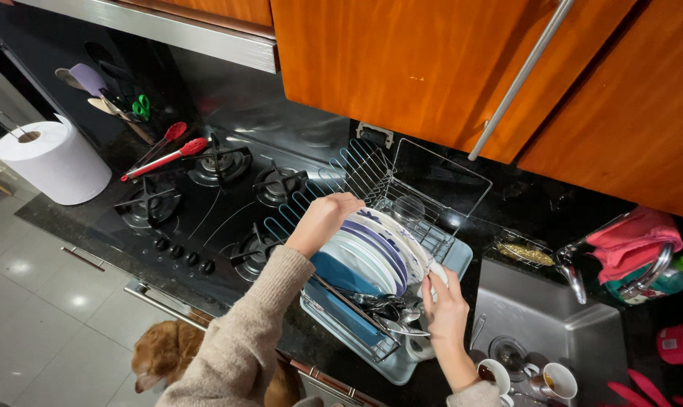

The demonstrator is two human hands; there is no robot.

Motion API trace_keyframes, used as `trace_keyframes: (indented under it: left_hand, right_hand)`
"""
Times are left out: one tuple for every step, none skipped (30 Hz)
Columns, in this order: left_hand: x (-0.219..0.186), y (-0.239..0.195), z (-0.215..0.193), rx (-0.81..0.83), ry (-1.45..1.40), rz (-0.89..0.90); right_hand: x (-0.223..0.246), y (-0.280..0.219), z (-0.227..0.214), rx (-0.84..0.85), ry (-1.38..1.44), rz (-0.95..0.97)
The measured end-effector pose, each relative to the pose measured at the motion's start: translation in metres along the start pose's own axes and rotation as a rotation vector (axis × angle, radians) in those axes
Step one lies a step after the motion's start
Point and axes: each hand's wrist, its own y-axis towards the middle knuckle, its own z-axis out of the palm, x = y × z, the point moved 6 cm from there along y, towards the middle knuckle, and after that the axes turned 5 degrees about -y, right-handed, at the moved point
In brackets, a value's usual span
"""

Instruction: The person dries a mug and several plates with a cloth, then places them into an overhead cabinet. A dog is visible lying on the kitchen floor nearby.

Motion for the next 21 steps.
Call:
trace_keyframes:
  left_hand:
    - [-0.002, 0.001, -0.002, -0.001, 0.000, 0.000]
    - [-0.004, 0.001, -0.004, 0.005, -0.019, 0.008]
    - [-0.007, 0.002, -0.006, 0.010, -0.039, 0.016]
    - [-0.008, 0.002, -0.007, 0.009, -0.038, 0.014]
    - [-0.009, 0.002, -0.008, -0.003, -0.060, 0.028]
    - [-0.011, 0.002, -0.010, -0.014, -0.082, 0.043]
    - [-0.016, 0.003, -0.014, -0.015, -0.081, 0.042]
    - [-0.020, 0.005, -0.017, -0.012, -0.113, 0.026]
    - [-0.024, 0.006, -0.021, -0.009, -0.145, 0.010]
    - [-0.022, 0.007, -0.020, -0.010, -0.144, 0.010]
    - [-0.021, 0.007, -0.018, -0.006, -0.131, 0.009]
    - [-0.020, 0.008, -0.016, -0.001, -0.118, 0.009]
    - [-0.017, 0.009, -0.014, -0.002, -0.118, 0.010]
    - [-0.014, 0.009, -0.011, -0.010, -0.090, 0.003]
    - [-0.011, 0.009, -0.009, -0.019, -0.062, -0.004]
    - [-0.019, 0.012, -0.017, -0.018, -0.063, -0.005]
    - [-0.030, 0.016, -0.026, -0.039, -0.096, 0.033]
    - [-0.040, 0.019, -0.036, -0.059, -0.128, 0.073]
    - [-0.037, 0.018, -0.033, -0.058, -0.129, 0.073]
    - [-0.034, 0.018, -0.029, -0.049, -0.111, 0.069]
    - [-0.030, 0.018, -0.026, -0.040, -0.093, 0.065]
  right_hand:
    - [0.000, 0.000, 0.000, 0.000, 0.000, -0.001]
    - [-0.001, -0.001, 0.000, -0.018, -0.010, 0.000]
    - [-0.001, -0.001, 0.000, -0.036, -0.020, 0.000]
    - [0.003, 0.001, -0.003, -0.036, -0.019, -0.001]
    - [0.006, 0.003, -0.007, -0.044, -0.018, -0.003]
    - [0.010, 0.004, -0.010, -0.052, -0.018, -0.005]
    - [0.009, 0.004, -0.009, -0.051, -0.017, -0.007]
    - [0.008, 0.003, -0.009, -0.060, -0.014, -0.005]
    - [0.007, 0.002, -0.009, -0.069, -0.010, -0.003]
    - [0.008, 0.002, -0.009, -0.070, -0.010, -0.004]
    - [0.008, 0.002, -0.009, -0.056, -0.007, 0.004]
    - [0.009, 0.002, -0.009, -0.042, -0.004, 0.013]
    - [0.008, 0.002, -0.008, -0.043, -0.004, 0.013]
    - [0.007, 0.001, -0.008, -0.055, -0.016, 0.001]
    - [0.007, 0.001, -0.008, -0.067, -0.028, -0.011]
    - [0.009, 0.003, -0.010, -0.066, -0.028, -0.010]
    - [0.012, 0.004, -0.012, -0.079, -0.038, -0.023]
    - [0.015, 0.006, -0.014, -0.092, -0.048, -0.035]
    - [0.013, 0.004, -0.012, -0.092, -0.049, -0.034]
    - [0.011, 0.004, -0.010, -0.092, -0.051, -0.029]
    - [0.009, 0.003, -0.008, -0.091, -0.054, -0.025]
